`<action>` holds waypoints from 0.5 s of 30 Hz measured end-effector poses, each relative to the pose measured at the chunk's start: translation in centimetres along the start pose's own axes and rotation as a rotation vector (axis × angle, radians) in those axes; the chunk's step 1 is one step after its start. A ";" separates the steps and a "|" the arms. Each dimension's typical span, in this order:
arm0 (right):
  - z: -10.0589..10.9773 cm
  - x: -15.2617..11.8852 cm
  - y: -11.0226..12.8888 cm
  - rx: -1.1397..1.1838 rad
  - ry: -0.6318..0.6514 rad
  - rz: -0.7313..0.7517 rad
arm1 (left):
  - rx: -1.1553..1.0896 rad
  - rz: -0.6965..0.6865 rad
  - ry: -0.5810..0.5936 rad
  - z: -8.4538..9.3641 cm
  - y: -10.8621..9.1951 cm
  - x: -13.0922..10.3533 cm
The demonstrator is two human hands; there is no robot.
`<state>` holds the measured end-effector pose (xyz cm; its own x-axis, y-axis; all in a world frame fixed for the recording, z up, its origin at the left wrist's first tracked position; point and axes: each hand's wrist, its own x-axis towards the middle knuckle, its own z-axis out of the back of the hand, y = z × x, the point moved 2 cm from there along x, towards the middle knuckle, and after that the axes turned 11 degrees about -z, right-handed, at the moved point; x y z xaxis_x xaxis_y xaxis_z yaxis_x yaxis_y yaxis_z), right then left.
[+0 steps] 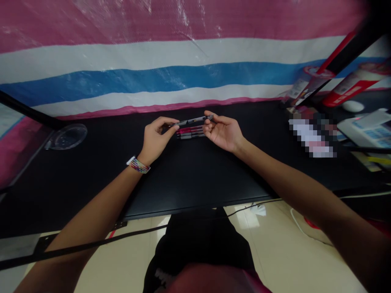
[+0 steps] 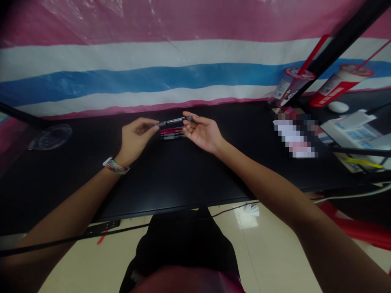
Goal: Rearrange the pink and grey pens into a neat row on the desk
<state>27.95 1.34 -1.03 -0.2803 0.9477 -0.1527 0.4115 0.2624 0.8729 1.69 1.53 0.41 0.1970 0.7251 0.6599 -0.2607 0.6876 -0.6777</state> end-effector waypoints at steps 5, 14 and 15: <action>0.1 0.1 -0.2 -0.029 -0.014 0.015 | 0.016 0.016 0.004 -0.1 0.0 0.0; -0.3 -0.3 0.2 0.134 -0.003 -0.051 | 0.012 -0.010 0.009 -0.2 0.4 0.0; -0.4 -0.3 0.3 0.171 0.007 -0.061 | 0.014 -0.012 0.009 -0.2 0.5 0.0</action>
<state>27.84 1.03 -0.57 -0.3152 0.9279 -0.1992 0.5349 0.3471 0.7703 1.72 1.82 0.02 0.2090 0.7174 0.6646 -0.2713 0.6955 -0.6653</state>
